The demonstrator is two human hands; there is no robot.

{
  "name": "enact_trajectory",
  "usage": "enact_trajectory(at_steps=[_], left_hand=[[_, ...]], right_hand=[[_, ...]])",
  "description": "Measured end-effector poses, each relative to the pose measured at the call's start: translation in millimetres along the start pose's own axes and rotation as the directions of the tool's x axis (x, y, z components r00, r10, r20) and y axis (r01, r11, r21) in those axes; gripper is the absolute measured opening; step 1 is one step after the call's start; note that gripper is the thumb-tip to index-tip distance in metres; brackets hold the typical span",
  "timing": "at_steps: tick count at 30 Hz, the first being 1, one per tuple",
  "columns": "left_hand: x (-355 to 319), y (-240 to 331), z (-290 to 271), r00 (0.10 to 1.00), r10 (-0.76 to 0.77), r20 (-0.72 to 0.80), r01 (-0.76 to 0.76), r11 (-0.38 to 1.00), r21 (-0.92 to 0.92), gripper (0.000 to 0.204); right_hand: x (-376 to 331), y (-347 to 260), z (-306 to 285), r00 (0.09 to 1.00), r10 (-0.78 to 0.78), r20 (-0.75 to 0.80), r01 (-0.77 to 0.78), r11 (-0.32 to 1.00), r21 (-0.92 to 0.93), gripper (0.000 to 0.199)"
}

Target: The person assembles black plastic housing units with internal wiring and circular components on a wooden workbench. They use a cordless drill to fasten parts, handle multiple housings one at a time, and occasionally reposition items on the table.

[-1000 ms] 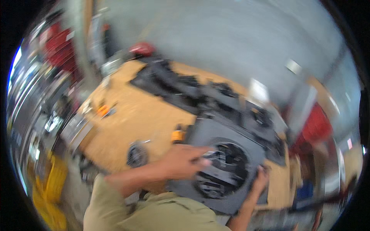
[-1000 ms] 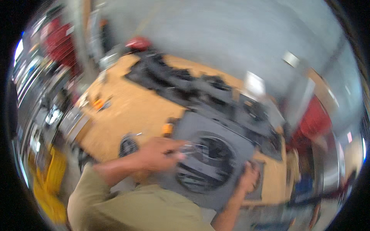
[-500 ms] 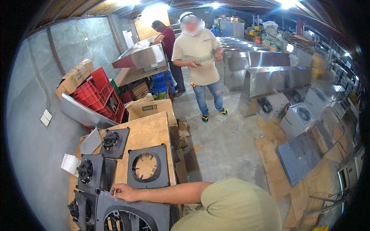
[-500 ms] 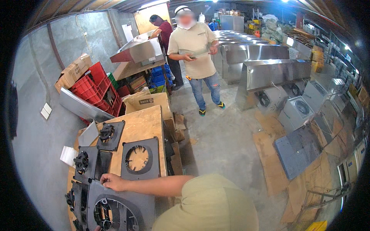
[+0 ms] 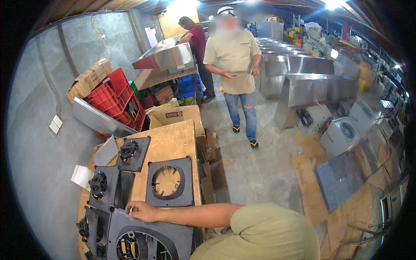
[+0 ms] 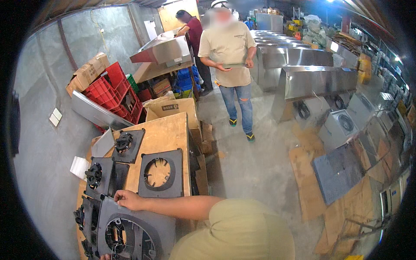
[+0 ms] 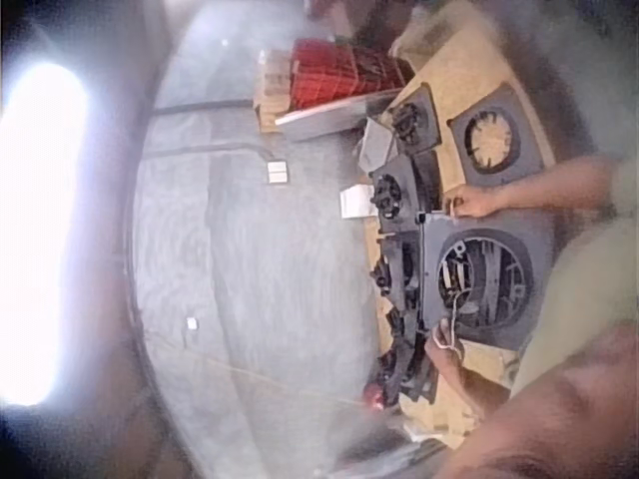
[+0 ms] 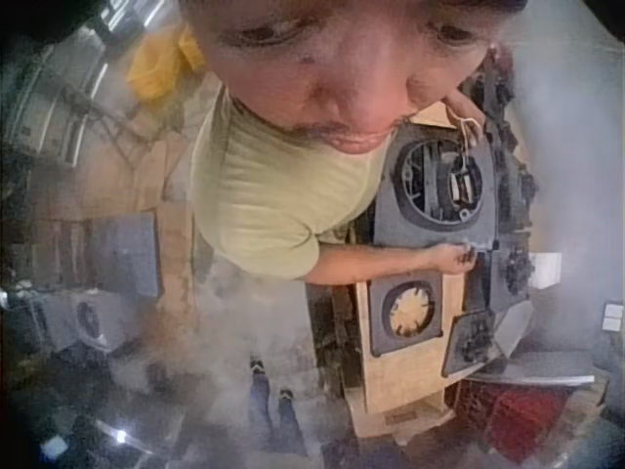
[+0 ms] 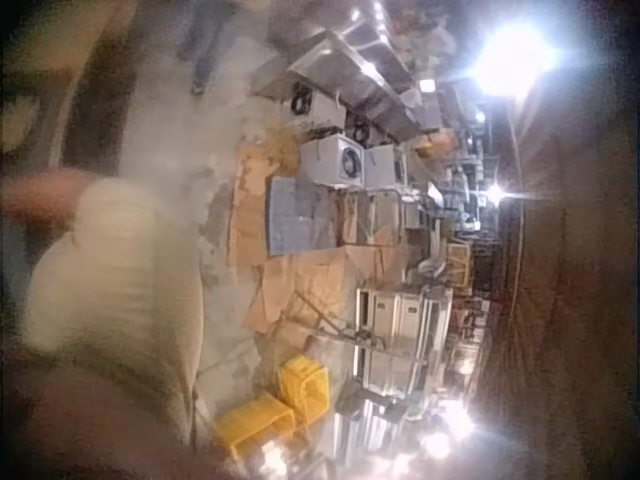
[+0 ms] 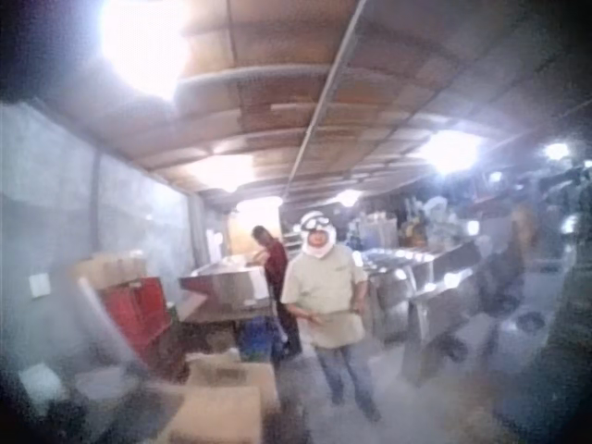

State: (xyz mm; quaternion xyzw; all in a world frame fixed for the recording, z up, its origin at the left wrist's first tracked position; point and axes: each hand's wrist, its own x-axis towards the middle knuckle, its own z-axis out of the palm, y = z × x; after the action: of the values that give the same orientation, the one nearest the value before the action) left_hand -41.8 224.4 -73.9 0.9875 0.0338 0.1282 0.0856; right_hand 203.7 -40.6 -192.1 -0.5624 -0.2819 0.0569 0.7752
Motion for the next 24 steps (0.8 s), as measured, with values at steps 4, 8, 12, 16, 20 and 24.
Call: enact_trajectory(at_steps=[4, 8, 12, 16, 20, 24], left_hand=[[2, -25, 28, 0.985, -0.042, -0.170, 0.040, 0.999, -0.012, 0.033], [13, -54, 63, 0.951, -0.047, -0.307, 0.046, 0.999, -0.010, 0.037], [23, -59, 73, 0.924, -0.087, -0.374, 0.087, 0.996, -0.016, 0.039], [32, -28, 56, 0.882, -0.251, -0.398, 0.111, 0.933, -0.343, 0.039], [44, 14, 39, 0.841, -0.427, -0.334, 0.044, 0.668, -0.743, 0.039], [50, 37, 39, 0.835, -0.484, -0.263, -0.002, 0.476, -0.880, 0.039]], right_hand=[[-3, -8, 0, 1.000, -0.012, -0.013, 0.012, 0.999, -0.035, 0.017], [-4, -13, 1, 1.000, -0.008, -0.025, 0.008, 1.000, -0.014, 0.016], [-5, -17, 0, 0.999, 0.030, -0.016, -0.031, 0.998, -0.048, 0.018], [-5, -14, 0, 1.000, -0.012, -0.012, 0.012, 1.000, -0.011, 0.016], [0, -4, 3, 1.000, -0.020, 0.016, 0.018, 0.995, 0.098, 0.015], [2, 2, 5, 0.999, -0.036, -0.006, 0.037, 0.996, 0.081, 0.016]])
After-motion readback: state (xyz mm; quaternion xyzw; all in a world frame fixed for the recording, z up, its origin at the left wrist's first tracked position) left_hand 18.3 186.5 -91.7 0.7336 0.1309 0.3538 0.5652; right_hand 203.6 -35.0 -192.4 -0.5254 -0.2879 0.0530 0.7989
